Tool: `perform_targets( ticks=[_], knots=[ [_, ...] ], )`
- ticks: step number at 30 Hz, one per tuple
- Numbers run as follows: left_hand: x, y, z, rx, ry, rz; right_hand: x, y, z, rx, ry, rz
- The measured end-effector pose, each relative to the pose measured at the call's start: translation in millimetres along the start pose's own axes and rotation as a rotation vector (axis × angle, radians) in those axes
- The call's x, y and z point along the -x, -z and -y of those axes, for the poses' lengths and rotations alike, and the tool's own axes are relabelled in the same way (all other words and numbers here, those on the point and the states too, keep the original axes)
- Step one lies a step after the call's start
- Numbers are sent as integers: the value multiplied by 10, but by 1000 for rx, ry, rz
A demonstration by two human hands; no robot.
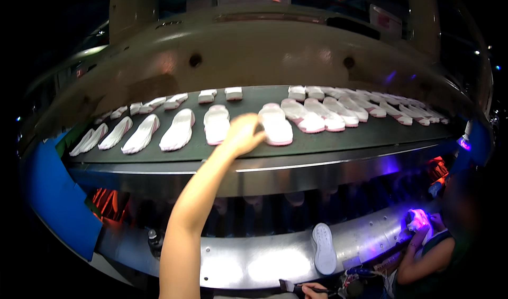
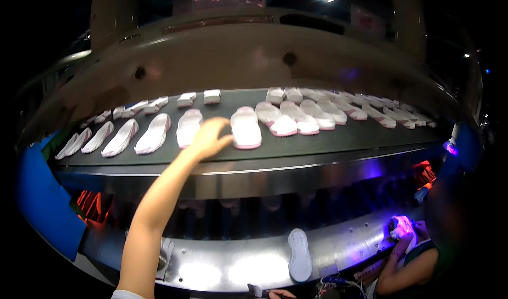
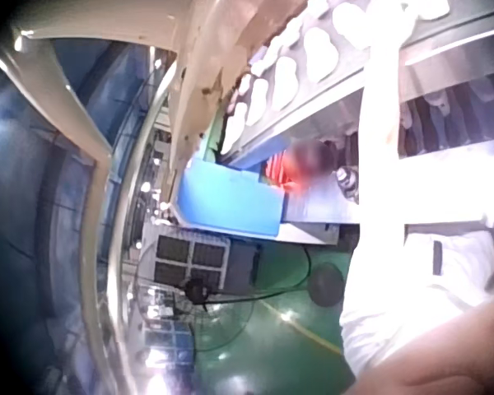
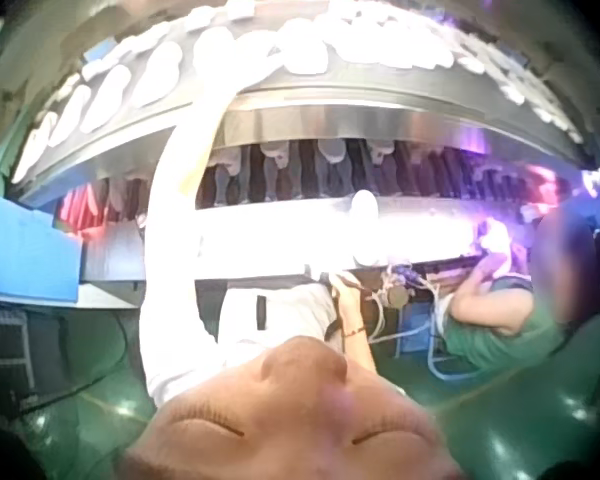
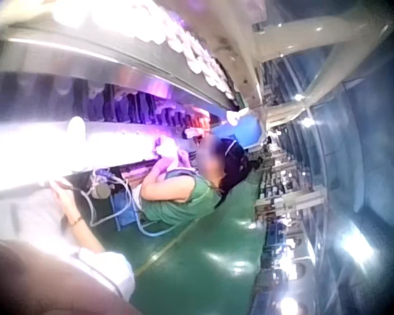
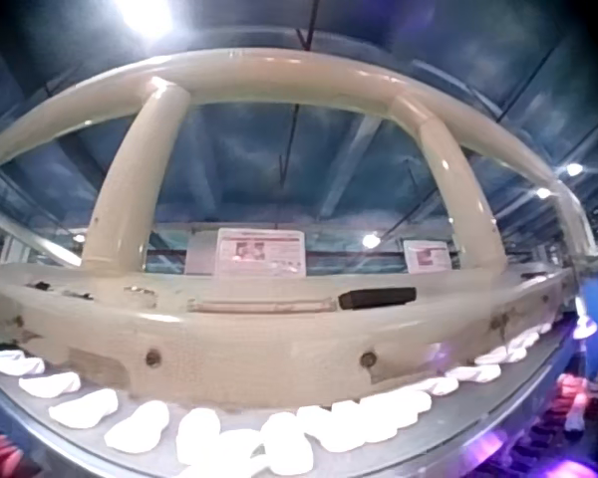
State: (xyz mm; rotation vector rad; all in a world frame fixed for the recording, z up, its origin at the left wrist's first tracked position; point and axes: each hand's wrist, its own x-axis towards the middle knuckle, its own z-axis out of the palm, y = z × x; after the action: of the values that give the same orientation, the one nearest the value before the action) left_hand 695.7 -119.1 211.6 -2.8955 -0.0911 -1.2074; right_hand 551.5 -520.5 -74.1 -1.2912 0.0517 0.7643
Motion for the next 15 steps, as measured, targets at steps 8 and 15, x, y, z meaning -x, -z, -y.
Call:
perform_targets(
  ticks=[8, 15],
  knots=[
    [563, 757, 162, -232, 269, 210, 3, -55, 202, -90, 41, 4],
    [1530, 588, -465, 939, 577, -915, -80, -31, 328, -175, 147, 27]
  ],
)
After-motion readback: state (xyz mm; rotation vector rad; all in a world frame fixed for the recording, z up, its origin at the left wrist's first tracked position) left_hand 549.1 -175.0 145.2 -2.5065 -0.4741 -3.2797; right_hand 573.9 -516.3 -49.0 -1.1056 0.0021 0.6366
